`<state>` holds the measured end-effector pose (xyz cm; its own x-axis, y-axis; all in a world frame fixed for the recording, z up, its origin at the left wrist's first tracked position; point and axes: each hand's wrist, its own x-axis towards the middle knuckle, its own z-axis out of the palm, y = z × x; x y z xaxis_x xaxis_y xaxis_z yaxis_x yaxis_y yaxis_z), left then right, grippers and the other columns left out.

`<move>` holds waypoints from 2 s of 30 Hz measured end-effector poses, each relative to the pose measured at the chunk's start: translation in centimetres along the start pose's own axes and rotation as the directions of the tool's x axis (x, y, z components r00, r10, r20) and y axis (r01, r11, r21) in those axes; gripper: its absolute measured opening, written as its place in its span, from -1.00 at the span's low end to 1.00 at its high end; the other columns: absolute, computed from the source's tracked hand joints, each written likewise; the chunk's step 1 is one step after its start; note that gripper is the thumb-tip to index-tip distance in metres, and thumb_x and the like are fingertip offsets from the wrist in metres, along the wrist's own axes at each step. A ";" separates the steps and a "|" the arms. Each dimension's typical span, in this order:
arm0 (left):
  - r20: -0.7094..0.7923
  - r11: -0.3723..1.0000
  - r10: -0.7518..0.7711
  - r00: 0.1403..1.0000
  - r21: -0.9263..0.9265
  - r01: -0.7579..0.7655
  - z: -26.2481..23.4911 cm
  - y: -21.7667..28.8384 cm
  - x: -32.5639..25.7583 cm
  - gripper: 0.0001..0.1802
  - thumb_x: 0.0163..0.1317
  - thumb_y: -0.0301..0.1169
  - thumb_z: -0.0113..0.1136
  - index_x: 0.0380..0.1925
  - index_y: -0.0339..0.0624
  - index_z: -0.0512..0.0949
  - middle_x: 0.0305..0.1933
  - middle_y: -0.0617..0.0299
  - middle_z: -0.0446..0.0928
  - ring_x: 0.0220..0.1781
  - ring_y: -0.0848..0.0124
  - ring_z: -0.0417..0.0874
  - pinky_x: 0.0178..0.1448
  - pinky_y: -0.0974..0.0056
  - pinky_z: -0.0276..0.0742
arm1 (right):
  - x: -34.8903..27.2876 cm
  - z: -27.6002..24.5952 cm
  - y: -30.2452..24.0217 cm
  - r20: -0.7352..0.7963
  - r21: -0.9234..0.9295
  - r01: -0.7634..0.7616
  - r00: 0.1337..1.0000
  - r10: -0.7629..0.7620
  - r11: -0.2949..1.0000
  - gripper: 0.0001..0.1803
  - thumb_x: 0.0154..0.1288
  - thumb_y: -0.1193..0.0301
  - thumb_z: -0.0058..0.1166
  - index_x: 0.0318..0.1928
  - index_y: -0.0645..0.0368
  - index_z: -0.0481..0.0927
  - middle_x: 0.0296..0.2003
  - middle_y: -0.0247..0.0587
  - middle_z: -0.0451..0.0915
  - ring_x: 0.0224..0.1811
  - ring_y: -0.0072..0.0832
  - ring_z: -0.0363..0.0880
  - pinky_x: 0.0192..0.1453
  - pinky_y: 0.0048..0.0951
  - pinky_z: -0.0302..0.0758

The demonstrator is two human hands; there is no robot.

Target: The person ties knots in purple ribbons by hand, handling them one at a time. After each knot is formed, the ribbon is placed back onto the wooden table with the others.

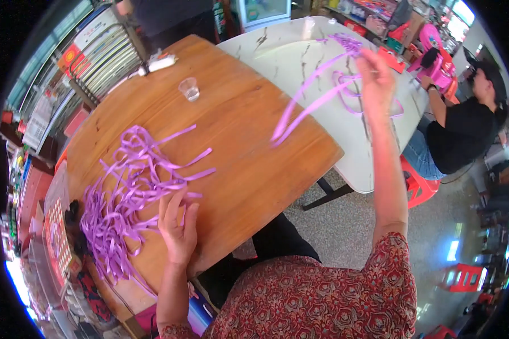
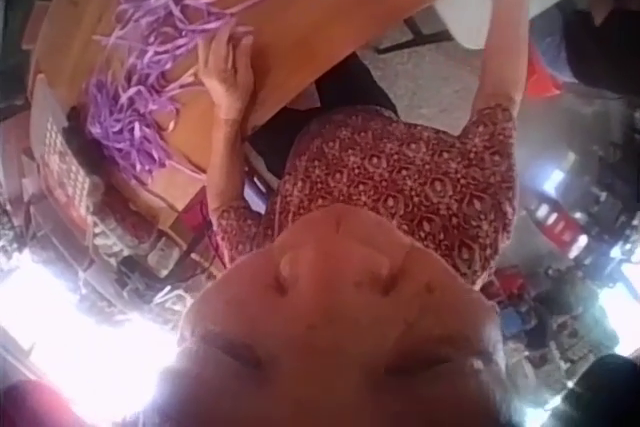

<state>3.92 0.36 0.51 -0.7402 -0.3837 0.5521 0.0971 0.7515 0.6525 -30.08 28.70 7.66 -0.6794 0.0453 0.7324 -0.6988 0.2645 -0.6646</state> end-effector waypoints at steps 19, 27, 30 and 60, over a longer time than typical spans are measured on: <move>-0.371 0.997 -0.073 0.926 -0.055 0.057 -0.9 -3.0 0.9 -0.96 0.17 -0.58 0.16 -0.42 -0.27 0.49 -0.45 0.17 0.43 -0.46 0.37 0.41 -0.35 0.35 0.36 | -16.2 20.7 -13.6 0.653 0.452 0.351 0.497 -0.572 0.820 -0.88 0.11 0.48 0.17 -0.31 0.22 0.63 -0.27 -0.23 0.59 -0.22 -0.28 0.55 -0.15 -0.36 0.49; -0.392 0.993 -0.101 0.914 -0.091 0.071 -0.9 -3.2 1.2 -0.95 0.18 -0.56 0.16 -0.41 -0.27 0.48 -0.48 0.16 0.41 -0.49 0.34 0.42 -0.39 0.32 0.36 | -18.1 32.4 -15.4 0.589 0.461 0.347 0.569 -0.574 0.817 -0.89 0.12 0.49 0.12 -0.31 0.19 0.64 -0.34 -0.19 0.57 -0.26 -0.25 0.55 -0.19 -0.33 0.49; -0.382 0.992 -0.086 0.920 -0.123 0.041 -0.6 -3.2 1.4 -0.94 0.16 -0.56 0.18 -0.41 -0.26 0.48 -0.48 0.14 0.42 -0.48 0.31 0.43 -0.38 0.31 0.37 | -18.1 35.0 -15.0 0.602 0.393 0.447 0.535 -0.593 0.803 -0.87 0.09 0.51 0.12 -0.31 0.13 0.66 -0.31 -0.22 0.56 -0.21 -0.26 0.53 -0.15 -0.32 0.48; -0.537 0.953 -0.219 0.815 -0.298 0.059 -0.8 -5.0 1.7 -0.85 0.14 -0.53 0.20 -0.27 -0.23 0.51 -0.41 0.23 0.37 -0.39 0.41 0.36 -0.31 0.36 0.32 | -9.7 21.2 -22.1 0.751 0.660 -0.661 0.563 -0.347 0.356 -0.80 0.35 0.44 -0.07 -0.21 0.32 0.57 -0.46 -0.35 0.51 -0.36 -0.66 0.46 -0.28 -0.61 0.42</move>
<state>2.73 -4.52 -1.43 -0.2676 -0.7651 0.5856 0.2472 0.5330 0.8092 -12.82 2.02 12.14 -0.3080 -0.7893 0.5312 0.0527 -0.5716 -0.8188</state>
